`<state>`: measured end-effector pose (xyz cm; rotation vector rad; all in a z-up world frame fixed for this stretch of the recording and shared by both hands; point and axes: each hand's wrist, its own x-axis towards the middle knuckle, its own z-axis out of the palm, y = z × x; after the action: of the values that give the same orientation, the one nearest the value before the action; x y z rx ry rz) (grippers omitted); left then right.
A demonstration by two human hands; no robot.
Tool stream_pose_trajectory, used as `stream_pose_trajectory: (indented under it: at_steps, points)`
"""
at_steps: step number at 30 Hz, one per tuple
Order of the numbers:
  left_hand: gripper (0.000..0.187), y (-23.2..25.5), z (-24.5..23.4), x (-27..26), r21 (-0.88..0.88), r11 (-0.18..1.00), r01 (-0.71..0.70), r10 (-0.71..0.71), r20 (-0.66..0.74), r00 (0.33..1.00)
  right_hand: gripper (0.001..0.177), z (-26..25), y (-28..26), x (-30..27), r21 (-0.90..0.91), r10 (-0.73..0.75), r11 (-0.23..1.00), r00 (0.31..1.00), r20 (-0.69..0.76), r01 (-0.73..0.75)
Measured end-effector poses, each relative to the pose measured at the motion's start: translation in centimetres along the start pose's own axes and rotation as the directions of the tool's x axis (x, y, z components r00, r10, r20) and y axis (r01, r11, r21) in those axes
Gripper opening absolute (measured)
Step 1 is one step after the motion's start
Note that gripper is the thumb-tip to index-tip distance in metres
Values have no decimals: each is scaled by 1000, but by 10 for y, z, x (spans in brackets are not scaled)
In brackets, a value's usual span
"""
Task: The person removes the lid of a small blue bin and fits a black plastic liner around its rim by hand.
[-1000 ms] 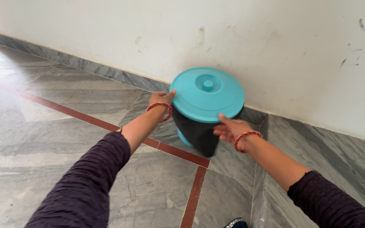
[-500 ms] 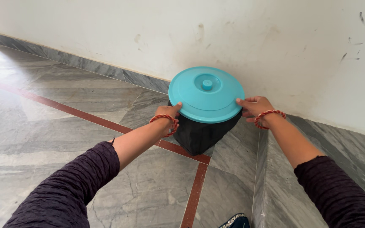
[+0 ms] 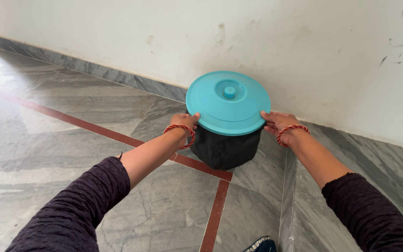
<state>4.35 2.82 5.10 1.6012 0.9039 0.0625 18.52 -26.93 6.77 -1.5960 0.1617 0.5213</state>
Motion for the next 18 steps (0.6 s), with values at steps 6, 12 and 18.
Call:
stream_pose_trajectory:
  at_steps: [6, 12, 18]
  points:
    - [51, 14, -23, 37, 27, 992, -122, 123, -65, 990, 56, 14, -13, -49, -115, 55, 992, 998, 43, -50]
    - [103, 52, -44, 34, 546, 669, -505, 569, 60, 820, 64, 20, -87, -93, -974, -42, 218, 998, 52, 60]
    - [126, 91, -46, 20, 699, 285, -655, 500, 475, 724, 89, 39, -111, -32, -866, -270, 174, 868, 417, 469]
